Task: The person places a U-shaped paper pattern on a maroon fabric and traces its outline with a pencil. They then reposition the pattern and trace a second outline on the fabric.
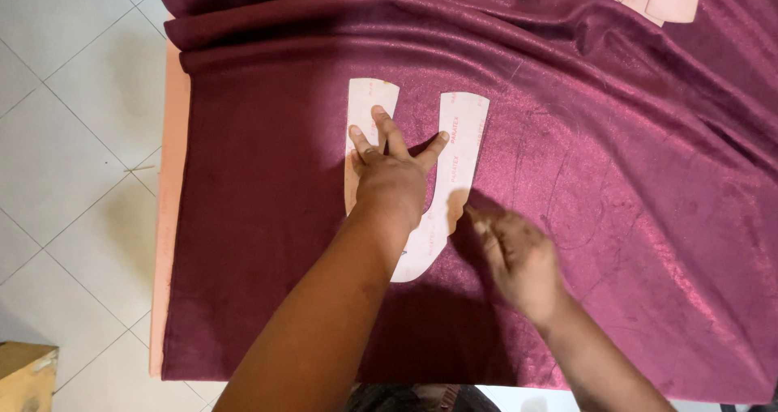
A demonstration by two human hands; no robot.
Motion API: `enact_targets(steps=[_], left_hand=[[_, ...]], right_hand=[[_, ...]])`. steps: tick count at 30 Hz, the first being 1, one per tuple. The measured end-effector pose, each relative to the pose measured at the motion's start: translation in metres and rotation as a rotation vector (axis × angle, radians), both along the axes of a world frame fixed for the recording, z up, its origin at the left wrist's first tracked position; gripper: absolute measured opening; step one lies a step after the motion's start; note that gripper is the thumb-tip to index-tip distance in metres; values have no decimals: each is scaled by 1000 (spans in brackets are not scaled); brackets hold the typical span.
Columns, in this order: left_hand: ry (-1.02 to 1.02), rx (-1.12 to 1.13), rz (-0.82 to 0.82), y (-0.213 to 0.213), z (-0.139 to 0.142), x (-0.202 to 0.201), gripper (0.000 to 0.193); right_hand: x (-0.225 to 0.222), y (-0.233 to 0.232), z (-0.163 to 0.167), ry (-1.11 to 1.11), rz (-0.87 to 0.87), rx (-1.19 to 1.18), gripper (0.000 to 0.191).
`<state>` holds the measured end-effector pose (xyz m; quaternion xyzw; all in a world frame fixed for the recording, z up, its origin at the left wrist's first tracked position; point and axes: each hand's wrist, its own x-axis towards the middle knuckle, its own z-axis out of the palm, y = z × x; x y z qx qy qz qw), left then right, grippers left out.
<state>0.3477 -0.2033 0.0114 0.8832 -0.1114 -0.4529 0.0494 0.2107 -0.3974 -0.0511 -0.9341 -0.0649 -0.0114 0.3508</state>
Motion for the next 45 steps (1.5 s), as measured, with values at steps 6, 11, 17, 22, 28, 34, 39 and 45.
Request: enact_targets(steps=[6, 11, 17, 22, 28, 34, 39, 45], left_hand=[[6, 15, -28, 0, 0, 1, 123], [-5, 17, -31, 0, 0, -1, 125], [9, 32, -44, -1, 0, 1, 126], [14, 23, -35, -1, -1, 0, 129], [4, 8, -24, -1, -4, 1, 125], [23, 23, -33, -1, -2, 0, 127], [16, 23, -26, -2, -2, 0, 127], [-32, -6, -4, 0, -6, -3, 124]], right_hand=[[-13, 11, 13, -10, 0, -4, 12], [-10, 11, 15, -25, -22, 5, 12], [-14, 7, 5, -33, 9, 48, 10], [4, -6, -5, 31, -54, 58, 10], [-18, 9, 4, -66, 73, 4, 8], [-23, 18, 11, 25, 8, -32, 11], [-26, 17, 12, -44, 75, 51, 11], [-33, 24, 13, -1, 45, 10, 8]])
